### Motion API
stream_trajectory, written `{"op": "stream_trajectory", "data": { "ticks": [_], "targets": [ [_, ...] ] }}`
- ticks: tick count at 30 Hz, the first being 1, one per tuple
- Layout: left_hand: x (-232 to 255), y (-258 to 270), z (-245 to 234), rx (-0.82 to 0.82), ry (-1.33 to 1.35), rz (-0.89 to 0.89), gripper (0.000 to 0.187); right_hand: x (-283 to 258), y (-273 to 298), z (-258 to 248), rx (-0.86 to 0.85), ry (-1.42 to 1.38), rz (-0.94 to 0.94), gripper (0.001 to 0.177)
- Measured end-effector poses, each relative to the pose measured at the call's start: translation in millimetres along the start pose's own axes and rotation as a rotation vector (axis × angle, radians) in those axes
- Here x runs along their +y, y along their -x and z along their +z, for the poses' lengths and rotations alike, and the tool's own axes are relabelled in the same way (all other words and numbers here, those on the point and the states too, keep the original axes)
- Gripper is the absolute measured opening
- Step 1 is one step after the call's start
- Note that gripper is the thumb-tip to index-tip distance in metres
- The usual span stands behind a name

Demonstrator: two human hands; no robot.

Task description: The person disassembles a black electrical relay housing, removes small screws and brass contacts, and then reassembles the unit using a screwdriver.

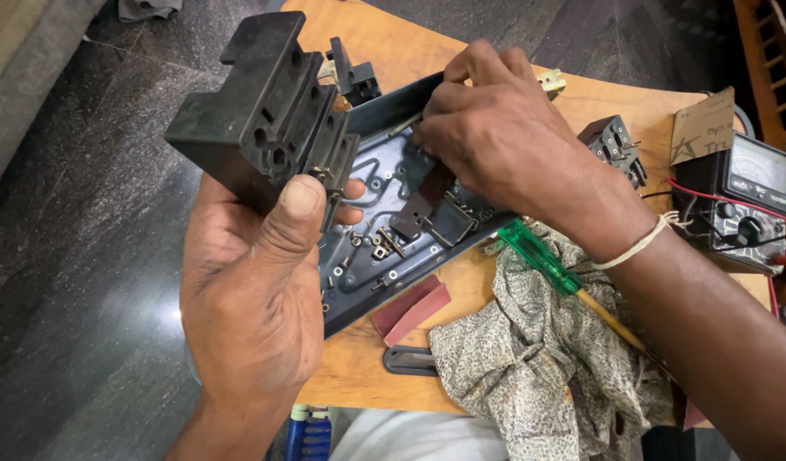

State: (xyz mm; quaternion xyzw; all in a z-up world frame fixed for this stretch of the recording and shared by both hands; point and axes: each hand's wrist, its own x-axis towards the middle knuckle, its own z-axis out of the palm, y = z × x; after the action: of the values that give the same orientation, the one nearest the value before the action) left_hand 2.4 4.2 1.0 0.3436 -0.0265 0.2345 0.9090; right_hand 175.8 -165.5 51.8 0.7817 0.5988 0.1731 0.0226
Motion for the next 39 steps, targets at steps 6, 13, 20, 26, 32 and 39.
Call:
{"op": "stream_trajectory", "data": {
  "ticks": [6, 13, 20, 26, 32, 39],
  "targets": [
    [1.0, 0.8, -0.7, -0.003, -0.003, 0.000, 0.034, -1.6, 0.5, -5.6, -0.070, 0.022, 0.016, 0.011],
    [-0.1, 1.1, 0.6, 0.026, -0.011, 0.002, 0.038, -3.9, -7.2, 1.4, -0.033, 0.005, 0.043, 0.016],
    [-0.3, 1.0, -4.0, -0.014, -0.017, 0.007, 0.032, -6.7, -8.0, 5.5, -0.082, 0.012, 0.076, 0.018],
    [0.6, 0.9, -0.5, 0.014, -0.015, -0.001, 0.036, -7.1, -6.4, 5.6, -0.097, 0.003, 0.084, 0.017],
    [3.1, -1.4, -0.7, -0.039, 0.000, 0.018, 0.031, -8.1, -4.4, 5.3, -0.091, -0.019, 0.048, 0.020],
    [13.8, 2.3, -10.3, -0.164, -0.150, -0.044, 0.037, -21.3, -3.6, -6.8, -0.040, -0.130, 0.095, 0.020]
  ]
}}
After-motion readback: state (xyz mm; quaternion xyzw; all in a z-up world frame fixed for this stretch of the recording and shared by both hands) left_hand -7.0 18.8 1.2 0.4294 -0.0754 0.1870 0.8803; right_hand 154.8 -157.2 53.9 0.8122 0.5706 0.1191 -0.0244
